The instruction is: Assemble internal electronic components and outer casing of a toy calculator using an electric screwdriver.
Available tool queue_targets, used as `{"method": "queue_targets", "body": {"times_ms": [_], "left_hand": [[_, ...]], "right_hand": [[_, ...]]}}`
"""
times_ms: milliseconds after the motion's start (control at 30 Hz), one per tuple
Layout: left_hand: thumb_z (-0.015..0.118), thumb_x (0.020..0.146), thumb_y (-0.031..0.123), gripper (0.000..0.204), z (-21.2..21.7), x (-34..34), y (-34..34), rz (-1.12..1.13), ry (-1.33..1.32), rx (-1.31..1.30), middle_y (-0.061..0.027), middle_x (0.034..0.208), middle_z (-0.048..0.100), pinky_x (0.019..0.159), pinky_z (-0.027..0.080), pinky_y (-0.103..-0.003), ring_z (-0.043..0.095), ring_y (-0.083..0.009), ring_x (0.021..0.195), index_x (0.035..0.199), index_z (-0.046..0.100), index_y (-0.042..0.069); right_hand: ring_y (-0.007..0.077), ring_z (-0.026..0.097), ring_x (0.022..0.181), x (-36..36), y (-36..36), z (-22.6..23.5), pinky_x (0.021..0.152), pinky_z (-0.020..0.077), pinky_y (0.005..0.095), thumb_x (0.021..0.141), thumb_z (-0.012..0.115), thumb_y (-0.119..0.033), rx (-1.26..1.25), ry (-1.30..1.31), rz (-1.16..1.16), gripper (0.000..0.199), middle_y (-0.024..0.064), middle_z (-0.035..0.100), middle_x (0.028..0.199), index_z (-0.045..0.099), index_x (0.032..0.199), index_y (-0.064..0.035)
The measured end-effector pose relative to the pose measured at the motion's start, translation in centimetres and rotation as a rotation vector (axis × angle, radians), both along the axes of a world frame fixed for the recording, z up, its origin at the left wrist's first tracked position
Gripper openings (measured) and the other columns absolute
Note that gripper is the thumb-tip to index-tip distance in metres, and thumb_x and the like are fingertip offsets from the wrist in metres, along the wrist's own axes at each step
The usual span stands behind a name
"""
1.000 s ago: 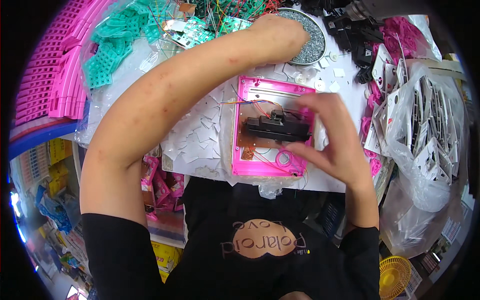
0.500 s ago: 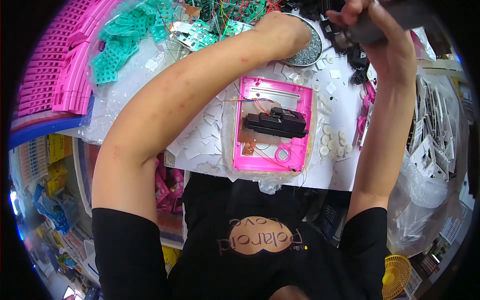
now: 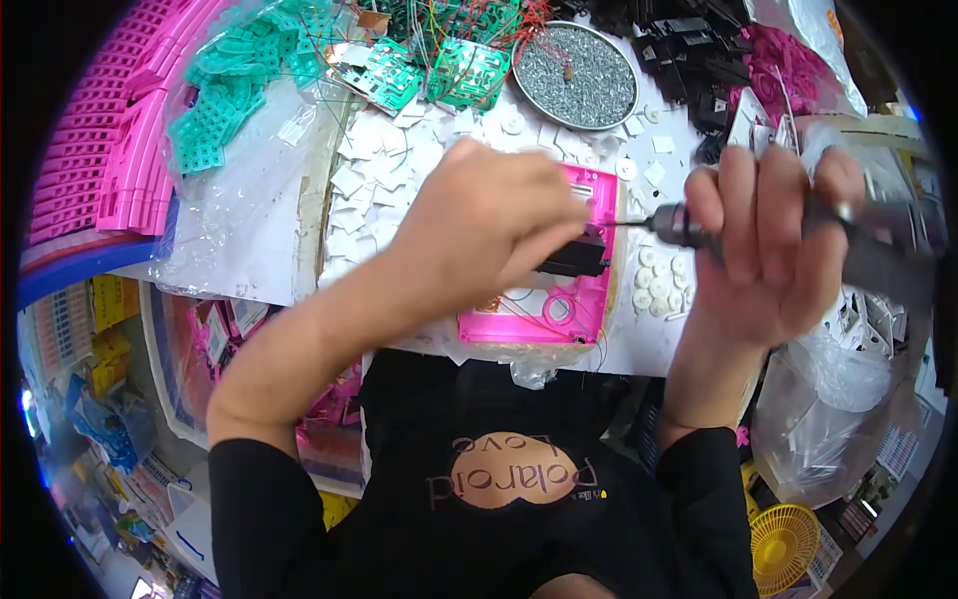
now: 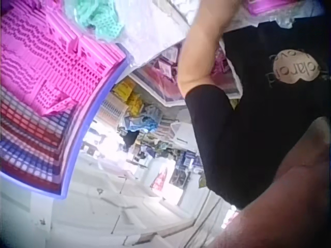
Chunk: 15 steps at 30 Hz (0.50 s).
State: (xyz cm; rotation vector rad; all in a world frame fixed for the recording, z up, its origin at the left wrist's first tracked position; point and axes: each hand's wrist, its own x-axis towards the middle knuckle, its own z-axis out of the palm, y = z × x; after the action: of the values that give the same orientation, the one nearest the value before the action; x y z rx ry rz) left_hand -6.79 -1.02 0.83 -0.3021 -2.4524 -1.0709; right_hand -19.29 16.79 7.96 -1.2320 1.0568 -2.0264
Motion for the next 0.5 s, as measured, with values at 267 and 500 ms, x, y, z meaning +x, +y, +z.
{"method": "queue_targets", "body": {"times_ms": [267,500], "left_hand": [[0.079,0.076,0.004,0.02,-1.5,3.4,2.0,0.092,0.101,0.12,-0.0018,0.089,0.07,0.073,0.039,-0.034,0.065,-0.0198,0.078,0.093,0.071,0.009],[0.085,0.07,0.008,0.031,-1.7,3.6,2.0,0.101,0.158,0.024,-0.0019,0.087,0.067,0.077,0.04,-0.036,0.064,-0.022,0.078,0.096,0.068,0.01]], "right_hand": [[0.0073,0.046,0.064,3.1,-0.1,0.2,0.069,0.0458,0.0282,0.098,0.068,-0.037,0.034,0.072,0.055,0.033,-0.0087,0.052,0.078,0.051,0.122,-0.0228],[0.0073,0.046,0.063,3.6,-0.3,-0.3,0.066,0.0457,0.028,0.098,0.068,-0.037,0.036,0.116,0.022,0.033,-0.0083,0.051,0.076,0.051,0.122,-0.0219]]}}
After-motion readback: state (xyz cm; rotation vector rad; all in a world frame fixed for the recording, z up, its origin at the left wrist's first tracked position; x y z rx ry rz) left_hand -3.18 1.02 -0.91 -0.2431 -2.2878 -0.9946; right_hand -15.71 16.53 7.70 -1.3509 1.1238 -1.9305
